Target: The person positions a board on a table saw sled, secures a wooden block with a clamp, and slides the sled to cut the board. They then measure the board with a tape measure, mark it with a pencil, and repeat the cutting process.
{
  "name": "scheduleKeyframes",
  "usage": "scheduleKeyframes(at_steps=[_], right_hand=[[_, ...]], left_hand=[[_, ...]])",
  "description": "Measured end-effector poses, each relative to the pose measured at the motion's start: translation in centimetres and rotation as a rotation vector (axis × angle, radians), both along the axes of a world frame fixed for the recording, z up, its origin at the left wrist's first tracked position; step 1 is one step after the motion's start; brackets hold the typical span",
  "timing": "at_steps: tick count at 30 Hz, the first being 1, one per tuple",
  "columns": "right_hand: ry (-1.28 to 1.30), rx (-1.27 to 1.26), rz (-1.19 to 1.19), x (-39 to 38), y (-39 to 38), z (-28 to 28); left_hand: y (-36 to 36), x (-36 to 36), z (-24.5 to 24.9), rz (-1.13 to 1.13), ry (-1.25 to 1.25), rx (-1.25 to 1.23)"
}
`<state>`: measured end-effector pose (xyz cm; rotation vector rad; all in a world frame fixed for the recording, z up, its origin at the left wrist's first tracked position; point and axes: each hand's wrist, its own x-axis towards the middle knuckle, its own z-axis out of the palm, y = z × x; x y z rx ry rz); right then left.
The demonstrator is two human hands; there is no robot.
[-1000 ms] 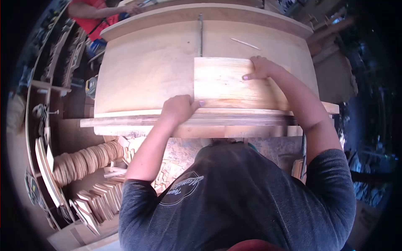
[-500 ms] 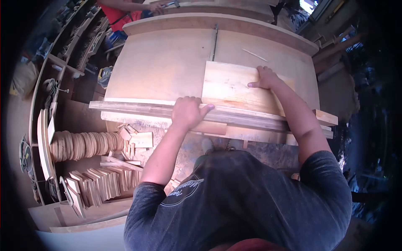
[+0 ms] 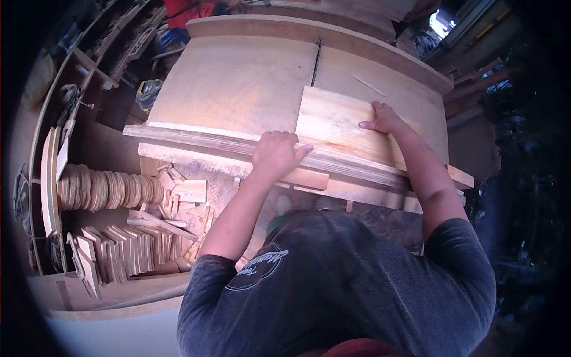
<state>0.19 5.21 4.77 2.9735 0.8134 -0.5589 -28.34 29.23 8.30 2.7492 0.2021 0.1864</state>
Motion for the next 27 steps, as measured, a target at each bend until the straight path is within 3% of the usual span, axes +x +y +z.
scheduleKeyframes(at_steps=[9,11,15,18,20,27], right_hand=[[0.011,-0.007,-0.017,0.4,-0.2,-0.6],[0.019,0.000,-0.032,0.4,-0.4,-0.7],[0.027,-0.015,-0.067,0.5,-0.2,-0.6],[0.037,-0.026,-0.124,-0.6,0.5,0.7],[0.058,-0.013,-0.130,-0.5,0.5,1.0],[0.148,-0.050,-0.172,0.6,1.9,2.5]], left_hand=[[0.4,-0.6,1.0,-0.083,0.137,0.014],[1.1,-1.3,0.1,-0.192,-0.040,0.037],[2.4,-1.8,-0.2,-0.297,-0.127,0.082],[2.6,-1.2,0.2,-0.277,-0.014,0.077],[2.2,-0.4,1.4,-0.266,0.261,0.151],[2.6,0.5,0.6,-0.265,0.208,0.083]])
